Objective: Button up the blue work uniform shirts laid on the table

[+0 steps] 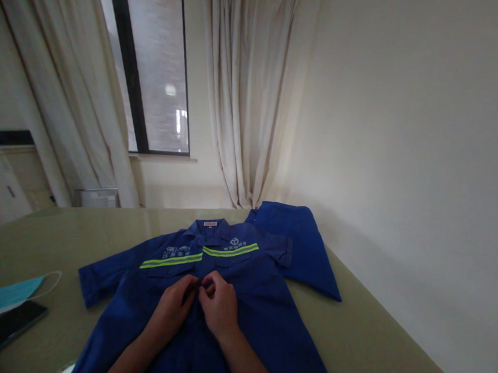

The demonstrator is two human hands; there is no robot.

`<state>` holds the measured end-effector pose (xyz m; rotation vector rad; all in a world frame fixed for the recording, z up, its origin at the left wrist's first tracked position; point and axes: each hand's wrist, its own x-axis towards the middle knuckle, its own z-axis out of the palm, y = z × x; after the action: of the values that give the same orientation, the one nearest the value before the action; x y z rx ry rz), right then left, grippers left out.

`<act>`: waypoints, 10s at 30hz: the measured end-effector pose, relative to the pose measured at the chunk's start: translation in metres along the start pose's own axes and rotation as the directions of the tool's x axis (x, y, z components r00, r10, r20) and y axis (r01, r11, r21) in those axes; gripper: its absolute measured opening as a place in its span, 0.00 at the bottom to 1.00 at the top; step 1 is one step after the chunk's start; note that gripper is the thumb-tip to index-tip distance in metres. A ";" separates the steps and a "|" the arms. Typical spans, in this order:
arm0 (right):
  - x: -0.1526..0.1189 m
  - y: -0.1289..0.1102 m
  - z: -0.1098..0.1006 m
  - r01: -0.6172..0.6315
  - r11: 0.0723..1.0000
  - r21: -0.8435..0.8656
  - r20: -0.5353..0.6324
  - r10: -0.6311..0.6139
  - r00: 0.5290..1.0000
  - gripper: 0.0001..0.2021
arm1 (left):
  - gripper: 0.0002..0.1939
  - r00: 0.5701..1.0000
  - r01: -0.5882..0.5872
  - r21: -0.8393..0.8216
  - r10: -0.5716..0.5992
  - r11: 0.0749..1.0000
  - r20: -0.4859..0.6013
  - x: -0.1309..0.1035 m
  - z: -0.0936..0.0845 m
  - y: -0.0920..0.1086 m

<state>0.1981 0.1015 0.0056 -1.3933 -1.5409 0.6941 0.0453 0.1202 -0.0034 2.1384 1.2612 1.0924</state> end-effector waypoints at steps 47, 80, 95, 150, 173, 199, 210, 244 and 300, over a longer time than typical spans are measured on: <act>0.008 0.011 -0.001 -0.023 0.994 -0.104 -0.027 0.021 0.999 0.04 | 0.13 0.998 -0.020 0.318 0.002 0.948 0.058 -0.005 -0.003 0.014; 0.010 0.004 -0.005 -0.091 0.870 -0.485 -0.132 0.030 0.991 0.08 | 0.26 0.951 0.053 0.567 -0.215 0.822 0.222 -0.040 -0.023 0.056; 0.010 0.022 -0.008 0.104 0.992 0.069 -0.213 -0.087 0.973 0.10 | 0.10 0.991 0.052 0.445 -0.102 0.894 0.088 0.025 0.022 0.001; 0.015 0.016 -0.012 0.164 0.986 0.040 -0.095 -0.159 0.983 0.11 | 0.02 0.998 0.049 -0.193 -0.057 0.980 -0.037 0.027 0.013 0.006; 0.012 0.014 -0.010 0.136 0.989 -0.065 -0.150 -0.144 0.978 0.08 | 0.06 0.999 0.045 -0.296 -0.050 0.954 -0.008 0.030 0.013 -0.002; 0.015 0.016 -0.011 0.111 0.990 -0.084 -0.097 -0.119 0.988 0.09 | 0.09 0.999 0.014 0.105 -0.018 0.994 0.033 0.030 0.016 0.002; 0.014 0.013 -0.010 0.065 0.991 -0.117 -0.118 -0.079 0.990 0.06 | 0.09 0.999 0.044 0.052 -0.045 0.998 0.015 0.031 0.013 0.004; 0.016 0.018 -0.008 0.112 0.970 -0.216 -0.123 -0.141 0.982 0.09 | 0.10 0.995 0.102 -0.142 -0.101 0.985 0.018 0.031 0.011 0.001; 0.031 0.033 -0.012 0.024 0.997 0.074 -0.263 -0.004 0.965 0.13 | 0.15 0.985 0.043 0.517 -0.124 0.855 0.122 0.035 0.004 0.005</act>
<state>0.2251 0.1364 -0.0097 -1.3566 -1.3008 0.5295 0.0606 0.1482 0.0118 2.4536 1.6988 0.5757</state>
